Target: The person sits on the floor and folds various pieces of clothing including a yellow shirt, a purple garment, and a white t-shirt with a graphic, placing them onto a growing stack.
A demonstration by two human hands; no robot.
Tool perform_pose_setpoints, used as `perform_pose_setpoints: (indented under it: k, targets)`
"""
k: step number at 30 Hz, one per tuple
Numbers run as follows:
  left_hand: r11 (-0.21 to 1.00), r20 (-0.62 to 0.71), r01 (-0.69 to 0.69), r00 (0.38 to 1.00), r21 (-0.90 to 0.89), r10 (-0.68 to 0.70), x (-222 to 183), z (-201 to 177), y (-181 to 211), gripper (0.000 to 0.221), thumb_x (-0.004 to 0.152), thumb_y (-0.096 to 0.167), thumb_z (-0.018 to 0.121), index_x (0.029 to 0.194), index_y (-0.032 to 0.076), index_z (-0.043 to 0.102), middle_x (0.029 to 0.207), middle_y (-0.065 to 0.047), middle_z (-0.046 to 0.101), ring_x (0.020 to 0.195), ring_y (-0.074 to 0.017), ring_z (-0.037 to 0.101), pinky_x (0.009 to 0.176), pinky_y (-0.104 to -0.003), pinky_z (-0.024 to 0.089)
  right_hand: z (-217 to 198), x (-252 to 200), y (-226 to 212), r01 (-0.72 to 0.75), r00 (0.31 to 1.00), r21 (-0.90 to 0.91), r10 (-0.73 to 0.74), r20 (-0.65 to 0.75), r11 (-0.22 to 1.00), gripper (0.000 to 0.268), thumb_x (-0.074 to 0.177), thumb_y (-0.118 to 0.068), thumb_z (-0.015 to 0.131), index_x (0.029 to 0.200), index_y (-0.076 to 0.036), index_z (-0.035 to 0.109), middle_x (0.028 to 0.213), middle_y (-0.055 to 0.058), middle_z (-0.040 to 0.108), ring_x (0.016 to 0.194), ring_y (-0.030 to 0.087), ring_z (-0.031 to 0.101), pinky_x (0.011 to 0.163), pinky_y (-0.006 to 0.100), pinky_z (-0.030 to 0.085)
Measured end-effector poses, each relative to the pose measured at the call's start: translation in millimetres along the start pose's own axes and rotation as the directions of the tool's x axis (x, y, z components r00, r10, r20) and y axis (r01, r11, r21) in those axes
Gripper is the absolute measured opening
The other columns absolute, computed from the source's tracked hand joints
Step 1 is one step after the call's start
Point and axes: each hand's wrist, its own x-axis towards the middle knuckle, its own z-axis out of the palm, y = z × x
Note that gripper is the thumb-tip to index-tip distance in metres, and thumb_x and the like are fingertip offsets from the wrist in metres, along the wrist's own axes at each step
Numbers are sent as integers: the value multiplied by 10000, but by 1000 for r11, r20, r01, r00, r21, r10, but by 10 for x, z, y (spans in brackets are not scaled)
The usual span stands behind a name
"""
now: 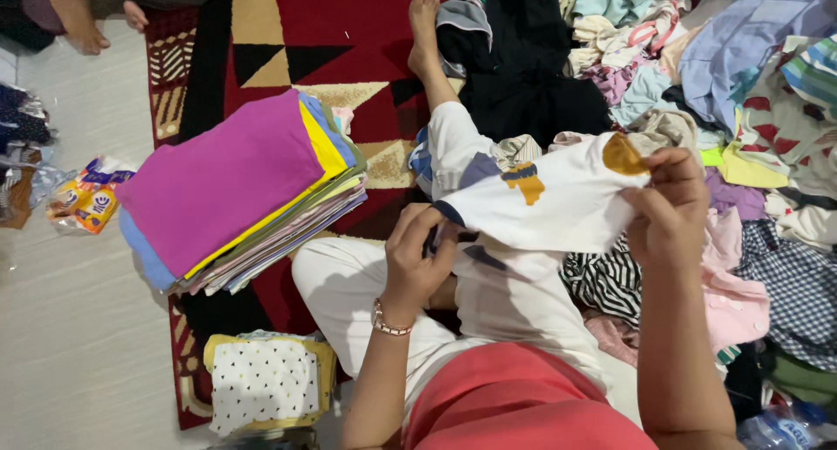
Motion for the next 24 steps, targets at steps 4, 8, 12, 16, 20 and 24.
perform_pose_setpoints:
  k: [4, 8, 12, 16, 20, 24]
  targets:
    - [991, 220, -128, 968, 32, 118, 35, -194, 81, 213, 956, -140, 543, 1143, -40, 559, 1028, -178, 529, 879, -314, 582, 796, -401, 520, -22, -60, -489, 127, 990, -368, -142, -14, 921, 491, 734, 79, 584, 1156, -153, 487, 1069, 14, 529, 1002, 75, 526, 836, 178, 402]
    - [996, 354, -78, 931, -35, 86, 32, -334, 258, 562, 869, -247, 500, 1347, 48, 469, 1112, -202, 565, 996, -329, 607, 908, -396, 539, -263, -113, -780, 200, 977, -474, -212, 29, 857, 643, 737, 92, 586, 1307, -168, 441, 1273, 16, 473, 1155, 103, 491, 786, 172, 381]
    - [998, 421, 3, 907, -64, 24, 122, -386, 490, 554, 928, -205, 525, 1405, 55, 415, 1115, -200, 582, 962, -309, 610, 817, -370, 576, -565, -198, -912, 56, 996, -414, -80, -41, 909, 629, 931, 62, 555, 1489, -191, 414, 1171, 65, 392, 1000, 101, 530, 866, 270, 629]
    - [993, 502, -5, 863, -119, 65, 247, -409, 636, 412, 904, -184, 520, 1293, -52, 512, 1142, -216, 604, 995, -335, 613, 889, -414, 526, -1218, 5, -896, -284, 949, -217, 307, 78, 934, 280, 1014, -87, 515, 1238, -241, 448, 884, 37, 539, 848, 150, 640, 609, 255, 565]
    - [997, 547, 18, 837, -78, 27, 478, -221, 311, 390, 916, -74, 672, 1270, 19, 537, 1125, -153, 657, 996, -256, 701, 916, -360, 587, -843, 178, -771, -231, 966, -168, 246, 79, 958, 628, 864, -4, 590, 1419, -292, 527, 1069, 5, 524, 686, 103, 638, 551, 203, 498]
    - [993, 465, 76, 879, 92, -110, 562, 263, -744, 338, 949, 169, 702, 1227, 33, 566, 1060, -110, 642, 952, -248, 623, 829, -361, 469, -854, 751, 155, -329, 944, -322, 315, -95, 888, 519, 880, -136, 666, 1355, -257, 497, 1062, -57, 673, 740, 44, 627, 598, 176, 513]
